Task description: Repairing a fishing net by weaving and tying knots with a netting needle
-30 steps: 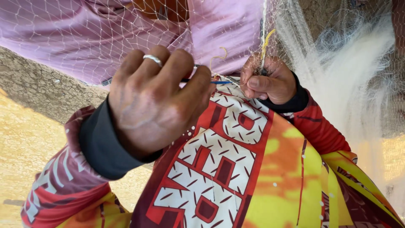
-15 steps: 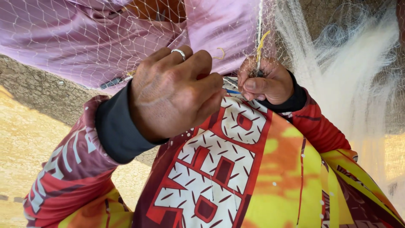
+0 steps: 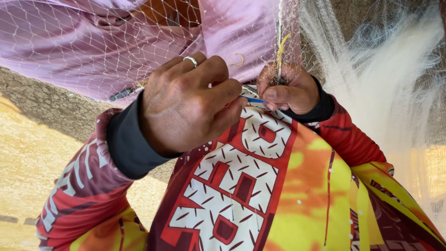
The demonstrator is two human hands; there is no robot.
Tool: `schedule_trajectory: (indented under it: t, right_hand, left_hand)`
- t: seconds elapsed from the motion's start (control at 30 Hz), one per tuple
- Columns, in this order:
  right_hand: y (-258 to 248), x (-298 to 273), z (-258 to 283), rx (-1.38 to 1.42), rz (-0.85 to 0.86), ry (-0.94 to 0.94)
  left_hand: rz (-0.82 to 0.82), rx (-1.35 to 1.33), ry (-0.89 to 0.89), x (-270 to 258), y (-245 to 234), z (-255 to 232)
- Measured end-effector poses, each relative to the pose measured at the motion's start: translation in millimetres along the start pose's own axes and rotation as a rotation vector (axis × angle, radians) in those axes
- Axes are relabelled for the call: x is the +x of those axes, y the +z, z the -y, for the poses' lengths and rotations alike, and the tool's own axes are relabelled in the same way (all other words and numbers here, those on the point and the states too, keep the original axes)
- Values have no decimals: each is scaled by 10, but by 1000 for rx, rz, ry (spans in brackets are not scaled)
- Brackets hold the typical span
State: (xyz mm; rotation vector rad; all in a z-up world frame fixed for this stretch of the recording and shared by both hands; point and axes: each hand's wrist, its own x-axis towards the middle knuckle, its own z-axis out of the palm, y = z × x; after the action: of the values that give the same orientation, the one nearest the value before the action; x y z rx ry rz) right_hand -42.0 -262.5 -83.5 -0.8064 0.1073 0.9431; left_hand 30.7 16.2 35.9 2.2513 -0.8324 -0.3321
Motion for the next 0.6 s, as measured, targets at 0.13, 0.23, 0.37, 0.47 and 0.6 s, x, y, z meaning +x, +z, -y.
schedule_trajectory:
  t: [0.13, 0.23, 0.37, 0.47, 0.6]
  right_hand:
    - [184, 210, 158, -83, 160, -181]
    - [48, 130, -18, -194, 78, -192]
    - [176, 149, 63, -135, 88, -215]
    - [123, 69, -7, -134, 48, -139]
    - [107, 104, -125, 56, -3, -128]
  left_hand:
    - [-17, -156, 80, 36, 179, -17]
    - [-167, -215, 169, 64, 454, -127]
    - [-284, -556, 141, 54, 417, -307]
    - [-369, -898, 85, -123, 203, -393]
    - [-447, -1037, -131, -207, -262, -562]
